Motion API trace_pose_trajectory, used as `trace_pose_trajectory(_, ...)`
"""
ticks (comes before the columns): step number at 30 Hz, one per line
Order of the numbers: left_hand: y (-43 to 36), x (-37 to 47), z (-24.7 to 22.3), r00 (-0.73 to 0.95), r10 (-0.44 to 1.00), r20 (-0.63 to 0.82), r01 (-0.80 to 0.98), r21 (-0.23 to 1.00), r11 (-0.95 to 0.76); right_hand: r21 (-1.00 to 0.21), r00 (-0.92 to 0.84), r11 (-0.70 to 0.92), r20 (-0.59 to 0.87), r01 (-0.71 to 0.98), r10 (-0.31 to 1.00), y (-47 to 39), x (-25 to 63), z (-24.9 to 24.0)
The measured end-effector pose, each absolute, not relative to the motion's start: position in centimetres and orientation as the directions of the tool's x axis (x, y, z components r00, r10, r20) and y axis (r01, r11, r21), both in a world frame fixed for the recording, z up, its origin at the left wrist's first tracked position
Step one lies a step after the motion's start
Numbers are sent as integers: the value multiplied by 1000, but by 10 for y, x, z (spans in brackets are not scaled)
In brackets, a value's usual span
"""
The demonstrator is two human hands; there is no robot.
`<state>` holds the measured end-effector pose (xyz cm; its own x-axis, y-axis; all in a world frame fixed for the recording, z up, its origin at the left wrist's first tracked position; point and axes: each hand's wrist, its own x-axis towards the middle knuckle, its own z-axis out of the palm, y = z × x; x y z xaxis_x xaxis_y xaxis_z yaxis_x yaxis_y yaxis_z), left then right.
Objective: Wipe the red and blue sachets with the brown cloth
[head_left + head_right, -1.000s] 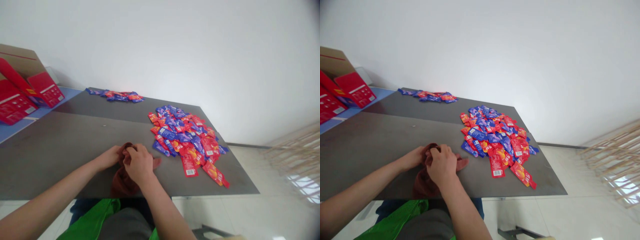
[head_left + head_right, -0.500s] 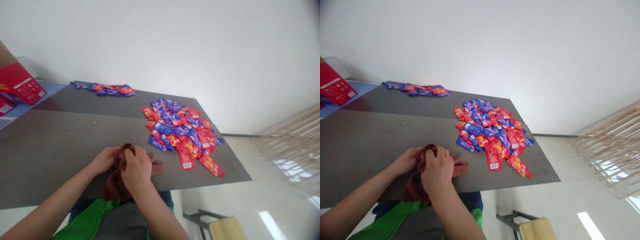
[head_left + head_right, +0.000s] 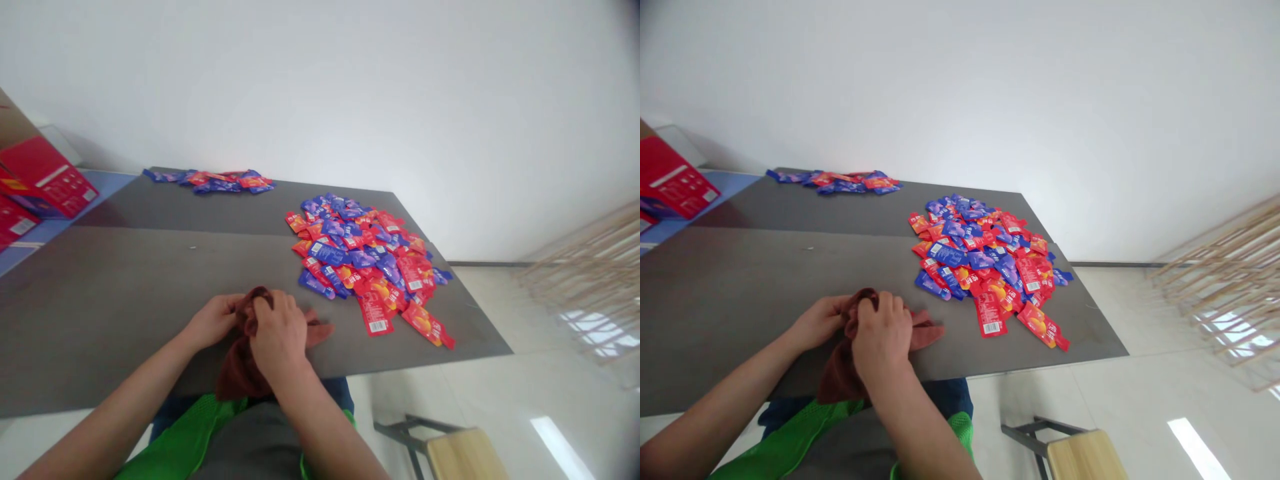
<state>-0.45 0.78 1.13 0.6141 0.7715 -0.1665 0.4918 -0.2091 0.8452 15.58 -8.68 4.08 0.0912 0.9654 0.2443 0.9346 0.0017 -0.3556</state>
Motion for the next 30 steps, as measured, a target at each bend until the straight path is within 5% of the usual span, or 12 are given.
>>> trace_pose_trajectory(9,4,-2,19,551,821,-148,613,740,-278,-258,335,-307,71,916,940,-96,221,23)
trace_pose_trajectory(16,7,-4,11,579,800,-159,577,773,-264,-352,75,2,205,936,976,-91,160,44)
trace_pose_trajectory(20,5,-2,14,550,826,-122,646,689,-329,-317,155,-125,72,940,985,-91,170,29)
trace_pose_trajectory(25,4,-1,17,543,832,-111,641,695,-326,-265,313,-284,71,921,947,-99,216,29)
trace_pose_trajectory(30,5,-3,14,564,811,-155,615,734,-287,-357,101,-30,182,934,978,-95,170,40)
